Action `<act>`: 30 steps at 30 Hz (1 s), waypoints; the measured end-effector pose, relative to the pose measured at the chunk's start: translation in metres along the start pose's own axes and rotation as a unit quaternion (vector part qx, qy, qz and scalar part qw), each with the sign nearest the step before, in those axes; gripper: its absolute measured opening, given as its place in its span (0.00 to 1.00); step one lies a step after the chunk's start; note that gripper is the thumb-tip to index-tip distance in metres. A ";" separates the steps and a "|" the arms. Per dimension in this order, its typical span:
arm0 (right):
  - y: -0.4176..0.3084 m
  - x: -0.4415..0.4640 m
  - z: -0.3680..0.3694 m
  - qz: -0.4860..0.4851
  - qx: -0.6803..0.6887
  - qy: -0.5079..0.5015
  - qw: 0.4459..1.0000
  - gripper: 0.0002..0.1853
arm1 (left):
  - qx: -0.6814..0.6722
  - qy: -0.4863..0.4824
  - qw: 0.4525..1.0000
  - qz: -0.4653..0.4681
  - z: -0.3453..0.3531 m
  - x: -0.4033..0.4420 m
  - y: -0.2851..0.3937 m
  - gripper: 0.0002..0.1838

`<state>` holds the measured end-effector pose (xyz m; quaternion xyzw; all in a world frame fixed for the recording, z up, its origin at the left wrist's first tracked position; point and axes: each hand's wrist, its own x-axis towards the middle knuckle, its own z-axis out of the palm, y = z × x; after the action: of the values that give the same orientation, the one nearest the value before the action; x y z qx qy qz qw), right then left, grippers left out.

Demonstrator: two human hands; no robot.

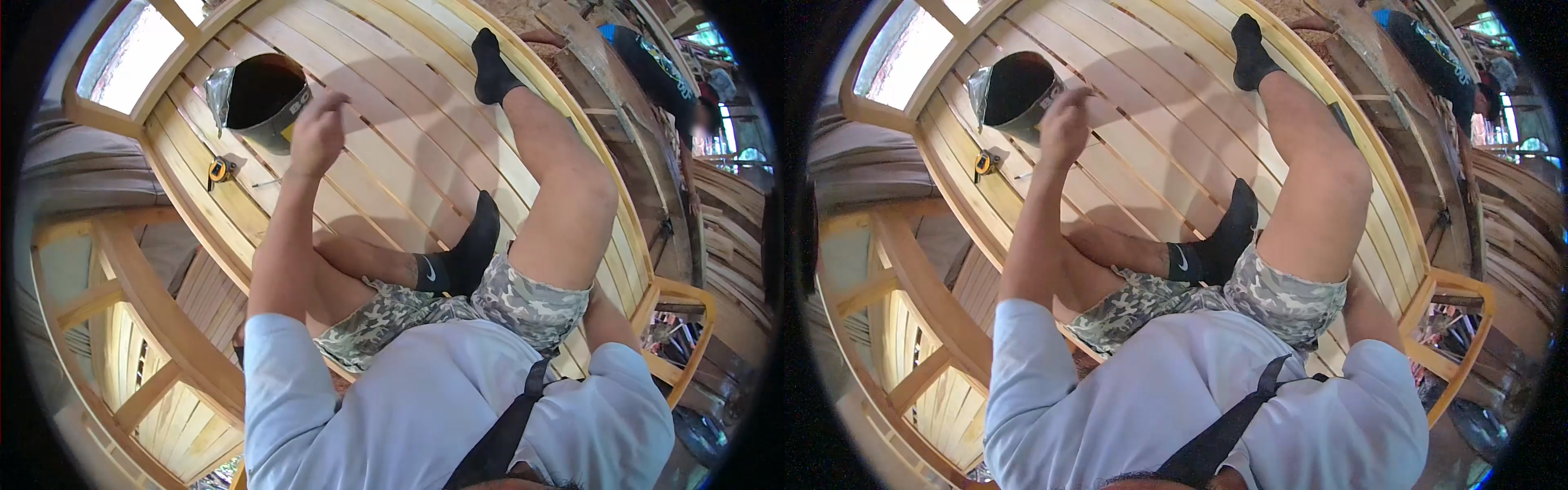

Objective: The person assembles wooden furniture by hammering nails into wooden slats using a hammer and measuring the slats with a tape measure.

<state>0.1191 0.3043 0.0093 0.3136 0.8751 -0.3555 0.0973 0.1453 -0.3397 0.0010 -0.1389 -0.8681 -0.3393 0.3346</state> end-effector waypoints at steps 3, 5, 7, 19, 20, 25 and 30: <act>-0.043 -0.007 -0.023 -0.069 0.050 0.030 0.996 0.16 | 0.098 -0.134 0.986 0.011 0.013 -0.022 -0.048 0.06; -0.104 -0.020 -0.053 -0.191 0.095 0.040 0.976 0.15 | 0.116 -0.140 0.983 0.024 0.004 -0.028 -0.060 0.06; -0.207 -0.080 -0.089 -0.295 0.048 0.010 0.954 0.17 | 0.161 -0.153 0.975 0.018 -0.004 -0.034 -0.069 0.05; -0.192 -0.216 0.118 -0.200 0.089 -0.415 0.883 0.10 | 0.047 -0.027 0.964 -0.262 0.023 -0.053 -0.080 0.06; -0.181 -0.211 0.154 -0.219 0.073 -0.421 0.877 0.09 | 0.050 -0.026 0.962 -0.267 0.023 -0.054 -0.079 0.06; -0.159 -0.196 0.270 -0.155 0.083 -0.486 0.856 0.06 | 0.006 -0.017 0.954 -0.298 0.021 -0.068 -0.083 0.09; -0.116 -0.180 0.334 -0.315 -0.054 -0.334 0.887 0.07 | -0.101 0.009 0.925 -0.365 0.039 -0.071 -0.078 0.08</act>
<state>0.1710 -0.0740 -0.0984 -0.1218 0.8616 -0.4031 0.2834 0.1417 -0.3709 -0.1071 0.1575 -0.8167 -0.5254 0.1790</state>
